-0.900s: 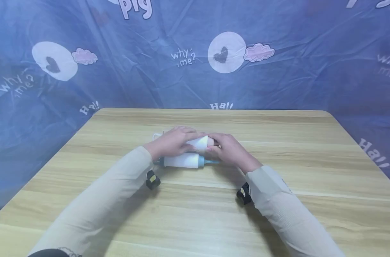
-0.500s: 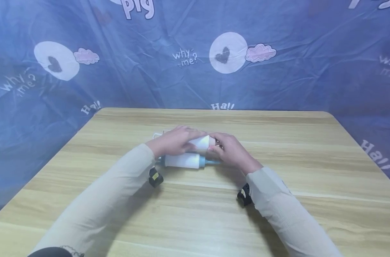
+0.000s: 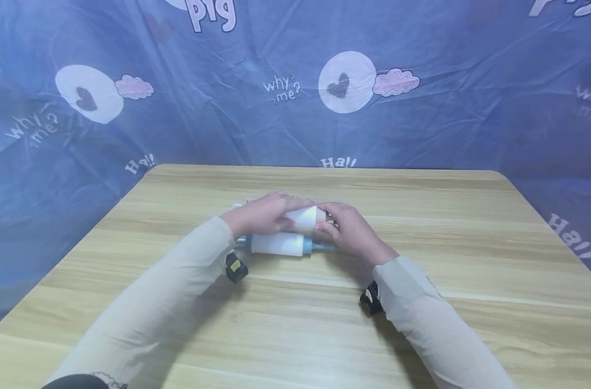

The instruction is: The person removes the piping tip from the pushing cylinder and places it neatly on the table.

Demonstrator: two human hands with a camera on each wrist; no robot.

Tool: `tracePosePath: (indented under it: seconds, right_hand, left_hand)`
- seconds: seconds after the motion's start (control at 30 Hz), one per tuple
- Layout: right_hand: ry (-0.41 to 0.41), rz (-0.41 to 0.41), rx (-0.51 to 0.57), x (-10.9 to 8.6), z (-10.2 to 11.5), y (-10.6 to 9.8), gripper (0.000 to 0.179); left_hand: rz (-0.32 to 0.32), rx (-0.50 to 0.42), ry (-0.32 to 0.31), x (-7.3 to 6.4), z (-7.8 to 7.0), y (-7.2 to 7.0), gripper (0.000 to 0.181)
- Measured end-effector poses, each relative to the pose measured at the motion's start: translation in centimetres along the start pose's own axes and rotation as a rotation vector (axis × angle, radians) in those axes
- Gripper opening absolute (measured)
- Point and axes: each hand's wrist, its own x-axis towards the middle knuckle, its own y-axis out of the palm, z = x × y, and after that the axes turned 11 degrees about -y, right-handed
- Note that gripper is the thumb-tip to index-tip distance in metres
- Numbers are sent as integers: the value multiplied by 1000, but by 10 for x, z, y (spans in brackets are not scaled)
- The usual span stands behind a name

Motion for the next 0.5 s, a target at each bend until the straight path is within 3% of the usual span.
tracePosePath:
  seconds: [0.5]
  right_hand:
    - [-62, -34, -45, -2, 3, 0, 41]
  left_hand:
    - [23, -55, 17, -1, 0, -4, 61]
